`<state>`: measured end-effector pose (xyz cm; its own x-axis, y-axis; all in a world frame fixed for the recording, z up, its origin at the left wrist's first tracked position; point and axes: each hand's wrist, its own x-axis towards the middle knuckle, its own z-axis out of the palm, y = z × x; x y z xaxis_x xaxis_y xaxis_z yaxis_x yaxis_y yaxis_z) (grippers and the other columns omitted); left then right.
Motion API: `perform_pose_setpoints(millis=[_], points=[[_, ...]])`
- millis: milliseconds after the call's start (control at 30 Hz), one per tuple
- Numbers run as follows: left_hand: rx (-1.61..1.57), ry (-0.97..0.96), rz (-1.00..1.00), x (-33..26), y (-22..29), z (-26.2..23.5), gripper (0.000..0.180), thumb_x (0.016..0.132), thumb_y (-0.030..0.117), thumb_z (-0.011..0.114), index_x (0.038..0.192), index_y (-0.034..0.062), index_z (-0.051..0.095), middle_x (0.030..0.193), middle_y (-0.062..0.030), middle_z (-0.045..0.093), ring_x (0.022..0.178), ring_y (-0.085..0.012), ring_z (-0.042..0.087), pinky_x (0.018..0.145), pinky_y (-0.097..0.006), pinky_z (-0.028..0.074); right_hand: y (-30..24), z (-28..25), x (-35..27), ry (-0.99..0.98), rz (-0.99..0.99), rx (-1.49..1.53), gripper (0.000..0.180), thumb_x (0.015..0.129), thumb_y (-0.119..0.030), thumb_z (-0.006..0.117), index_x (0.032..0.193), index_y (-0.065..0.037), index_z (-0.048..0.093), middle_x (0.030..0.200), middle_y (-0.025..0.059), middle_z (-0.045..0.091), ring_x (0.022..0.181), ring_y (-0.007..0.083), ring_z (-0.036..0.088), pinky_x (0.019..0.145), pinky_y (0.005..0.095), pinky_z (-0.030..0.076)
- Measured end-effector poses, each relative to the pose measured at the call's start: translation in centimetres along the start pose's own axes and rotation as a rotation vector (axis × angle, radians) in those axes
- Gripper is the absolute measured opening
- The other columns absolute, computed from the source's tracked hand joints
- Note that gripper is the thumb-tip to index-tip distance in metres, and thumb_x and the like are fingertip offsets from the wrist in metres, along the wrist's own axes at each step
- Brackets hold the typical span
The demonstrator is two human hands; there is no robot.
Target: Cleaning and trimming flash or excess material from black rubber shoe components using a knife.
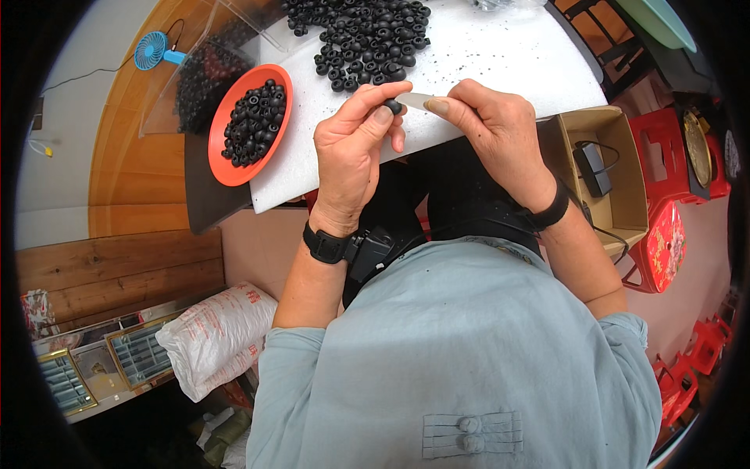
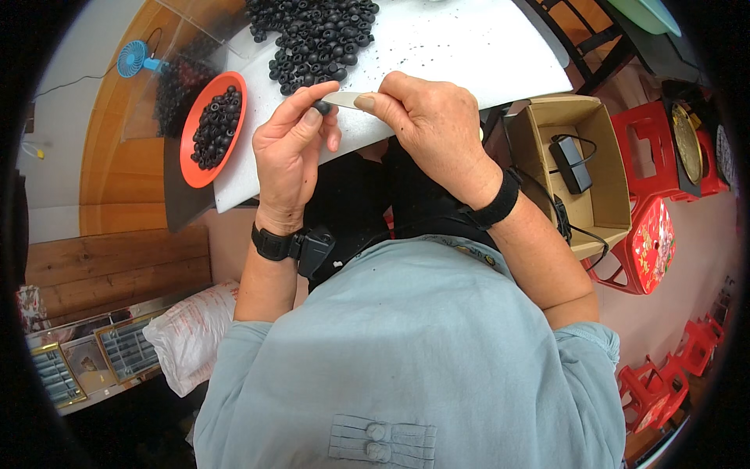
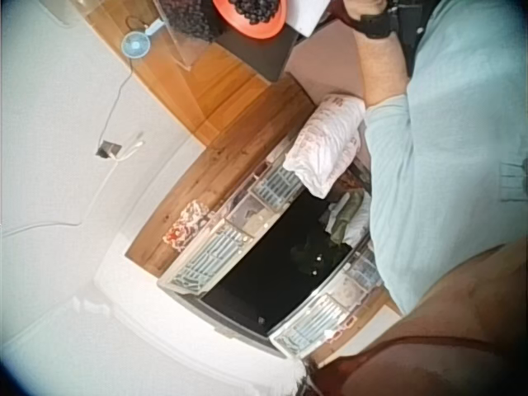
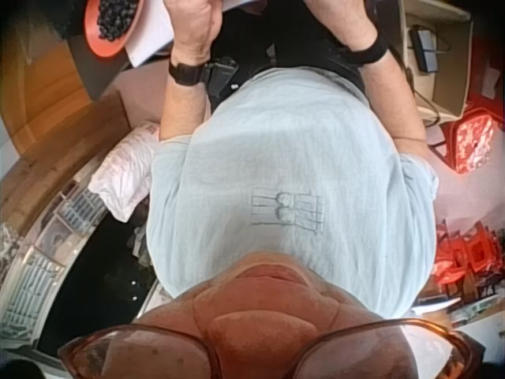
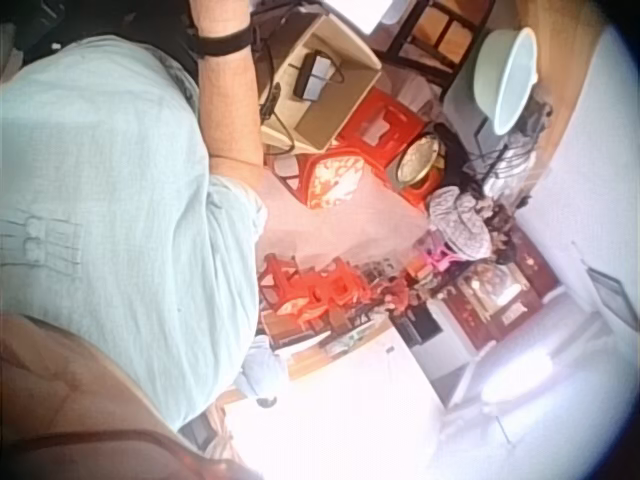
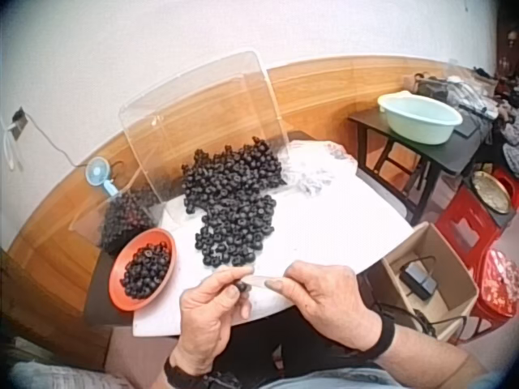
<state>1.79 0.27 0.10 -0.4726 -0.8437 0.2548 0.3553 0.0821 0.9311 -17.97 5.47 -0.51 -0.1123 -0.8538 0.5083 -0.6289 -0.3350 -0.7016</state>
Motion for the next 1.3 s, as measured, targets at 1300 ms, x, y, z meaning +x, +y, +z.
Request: perform_pose_setpoints(millis=[1300], points=[[0.928, 0.505, 0.209, 0.1, 10.9, -7.5, 0.027, 0.093, 0.003, 0.065, 0.119, 0.0037, 0.073, 0.109, -0.0039, 0.067, 0.089, -0.0115, 0.059, 0.076, -0.025, 0.05, 0.2, -0.5, -0.6, -0.004, 0.101, 0.313, 0.029, 0.097, -0.027, 0.067, 0.082, -0.003, 0.07, 0.059, 0.0058, 0.059, 0.052, 0.0133, 0.052, 0.051, 0.0293, 0.04]])
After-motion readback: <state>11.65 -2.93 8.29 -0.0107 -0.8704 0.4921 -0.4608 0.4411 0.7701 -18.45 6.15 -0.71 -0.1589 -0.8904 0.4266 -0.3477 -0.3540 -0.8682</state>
